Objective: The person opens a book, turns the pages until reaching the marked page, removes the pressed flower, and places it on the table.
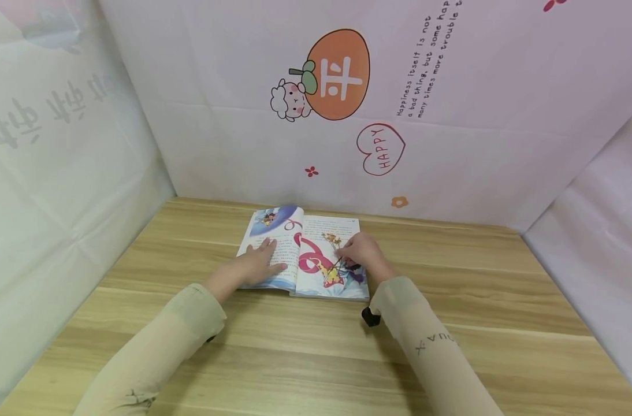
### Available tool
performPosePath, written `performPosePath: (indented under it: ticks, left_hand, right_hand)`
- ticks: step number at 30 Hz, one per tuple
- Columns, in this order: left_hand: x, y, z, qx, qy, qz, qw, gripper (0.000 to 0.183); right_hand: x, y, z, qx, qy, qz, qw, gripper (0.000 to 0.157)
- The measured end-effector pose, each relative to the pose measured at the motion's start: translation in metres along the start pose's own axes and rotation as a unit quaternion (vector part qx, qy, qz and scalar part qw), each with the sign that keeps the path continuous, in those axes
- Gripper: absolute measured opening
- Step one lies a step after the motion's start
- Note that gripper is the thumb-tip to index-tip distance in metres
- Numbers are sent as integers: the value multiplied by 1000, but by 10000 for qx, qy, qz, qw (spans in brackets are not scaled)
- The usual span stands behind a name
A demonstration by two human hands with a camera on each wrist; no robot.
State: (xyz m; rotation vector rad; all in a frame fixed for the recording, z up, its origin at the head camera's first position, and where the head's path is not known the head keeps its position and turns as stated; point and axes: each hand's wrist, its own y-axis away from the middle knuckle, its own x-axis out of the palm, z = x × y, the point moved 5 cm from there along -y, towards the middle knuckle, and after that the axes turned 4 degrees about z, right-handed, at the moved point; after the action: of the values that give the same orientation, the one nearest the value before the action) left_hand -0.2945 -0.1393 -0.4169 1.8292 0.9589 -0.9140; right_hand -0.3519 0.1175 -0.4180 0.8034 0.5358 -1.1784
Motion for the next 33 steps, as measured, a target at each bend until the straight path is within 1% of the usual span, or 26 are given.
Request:
performPosePath:
  ticks: [4, 6, 12, 18, 23, 26, 30, 33]
  left_hand:
    - [0, 0, 0, -16, 13, -6, 10000, 81]
    - [-1, 0, 0, -17, 19, -1, 10000, 81]
    - [1, -2, 2, -26, 26, 53, 10000, 82]
    - [1, -4, 3, -25, 22, 53, 10000, 82]
    - [1, -4, 3, -21, 27, 75, 10000, 83]
    - [0, -3, 2, -21, 7, 76, 10000, 82]
    - [0, -2, 1, -21, -6, 74, 10000, 82]
    - [0, -2, 1, -12, 23, 77, 10000, 82]
  right_hand:
    - [-1, -2, 2, 1, -27, 17, 10000, 20]
    - [-2, -2, 4, -11, 24, 27, 10000, 21]
    - [-2, -3, 4, 155, 107, -4, 9998, 23]
    - [-1, -4, 2, 89, 189, -12, 9998, 22]
    - [-1, -3, 2, 149, 163, 91, 9997, 31]
    - [-1, -3, 4, 159, 277, 150, 9994, 34]
    - [0, -5, 6, 165, 477, 224, 9985, 30]
    - [2, -7, 5, 161, 492, 268, 9983, 25]
